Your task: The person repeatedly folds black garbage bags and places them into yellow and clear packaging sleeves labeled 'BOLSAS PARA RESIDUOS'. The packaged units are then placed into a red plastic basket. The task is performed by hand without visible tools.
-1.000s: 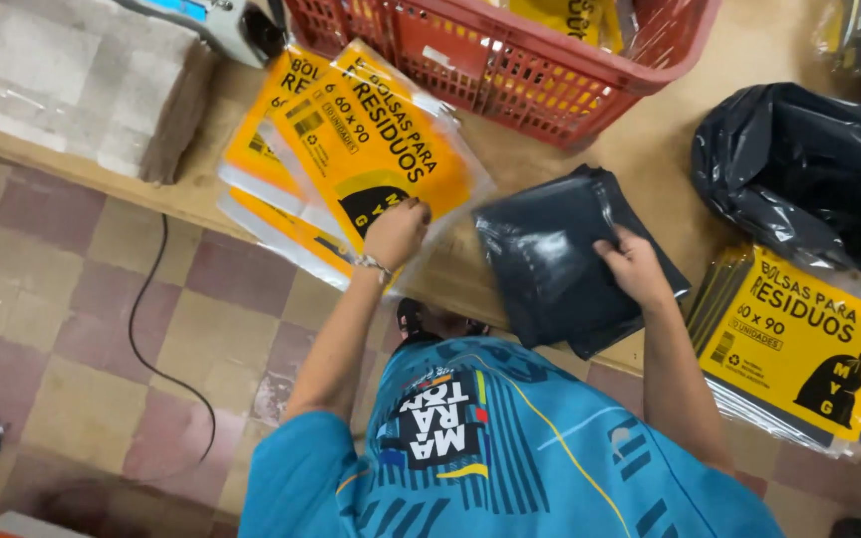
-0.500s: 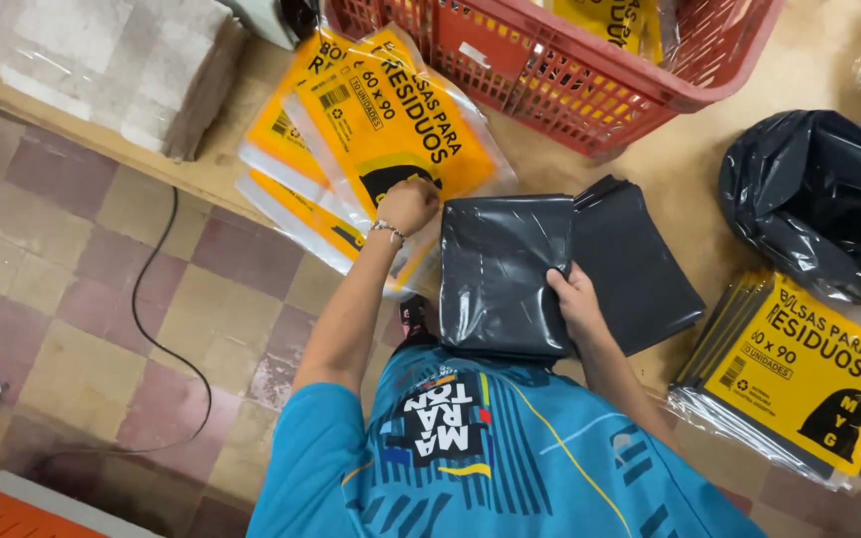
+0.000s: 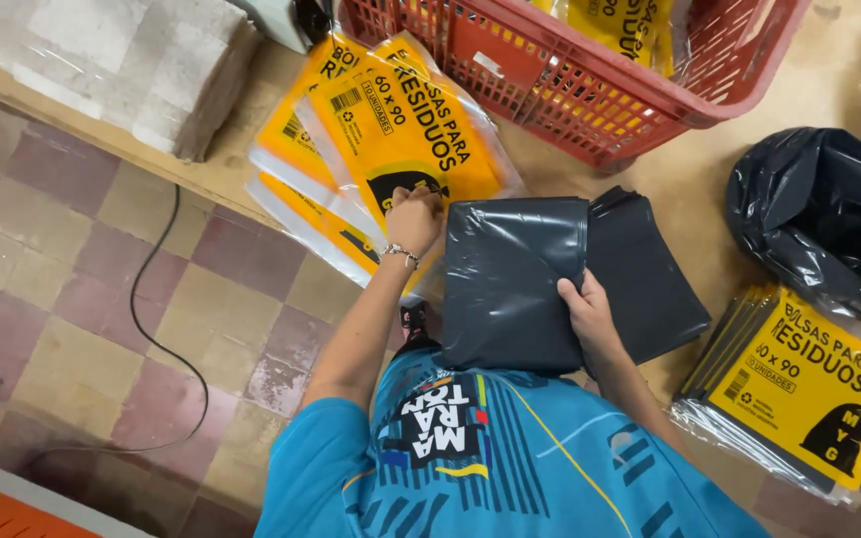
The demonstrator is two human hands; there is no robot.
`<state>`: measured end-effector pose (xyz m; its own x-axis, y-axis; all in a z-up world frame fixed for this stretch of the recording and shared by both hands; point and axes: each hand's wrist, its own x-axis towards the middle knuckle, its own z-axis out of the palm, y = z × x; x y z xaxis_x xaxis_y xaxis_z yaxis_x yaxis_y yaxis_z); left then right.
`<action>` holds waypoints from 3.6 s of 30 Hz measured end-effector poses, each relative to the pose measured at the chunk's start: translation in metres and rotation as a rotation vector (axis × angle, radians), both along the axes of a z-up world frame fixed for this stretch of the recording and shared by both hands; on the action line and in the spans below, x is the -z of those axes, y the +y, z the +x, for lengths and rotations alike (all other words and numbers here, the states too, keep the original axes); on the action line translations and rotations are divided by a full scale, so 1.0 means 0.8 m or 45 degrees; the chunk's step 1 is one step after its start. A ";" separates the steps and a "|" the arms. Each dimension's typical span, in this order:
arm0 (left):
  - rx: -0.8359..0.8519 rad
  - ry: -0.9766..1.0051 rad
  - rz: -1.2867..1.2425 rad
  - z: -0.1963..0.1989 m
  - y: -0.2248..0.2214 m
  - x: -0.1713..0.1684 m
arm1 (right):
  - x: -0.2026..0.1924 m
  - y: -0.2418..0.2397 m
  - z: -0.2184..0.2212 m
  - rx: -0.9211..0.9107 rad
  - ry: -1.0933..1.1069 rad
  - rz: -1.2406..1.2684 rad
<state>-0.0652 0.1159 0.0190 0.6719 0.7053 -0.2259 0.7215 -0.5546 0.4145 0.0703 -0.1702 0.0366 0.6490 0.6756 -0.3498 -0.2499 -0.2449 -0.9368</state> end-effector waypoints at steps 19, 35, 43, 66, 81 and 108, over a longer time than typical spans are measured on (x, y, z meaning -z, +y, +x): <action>0.106 -0.112 0.114 0.011 -0.001 0.051 | 0.079 0.091 -0.007 -0.335 -0.093 -0.200; -0.164 -0.026 0.979 -0.150 0.004 0.101 | 0.120 0.250 0.097 -0.369 -0.275 -0.441; 0.335 -0.034 0.454 -0.217 -0.084 0.101 | 0.058 0.145 0.049 -1.499 -1.029 -1.261; 0.075 -0.359 1.017 -0.161 0.011 -0.200 | -0.081 0.245 0.031 -0.549 -1.326 0.583; 0.533 -0.559 1.018 -0.085 0.090 -0.486 | -0.049 0.201 0.033 -0.562 -0.236 0.495; 0.988 0.242 -0.293 0.145 -0.068 -0.105 | 0.059 -0.043 -0.002 -0.118 -1.507 -0.463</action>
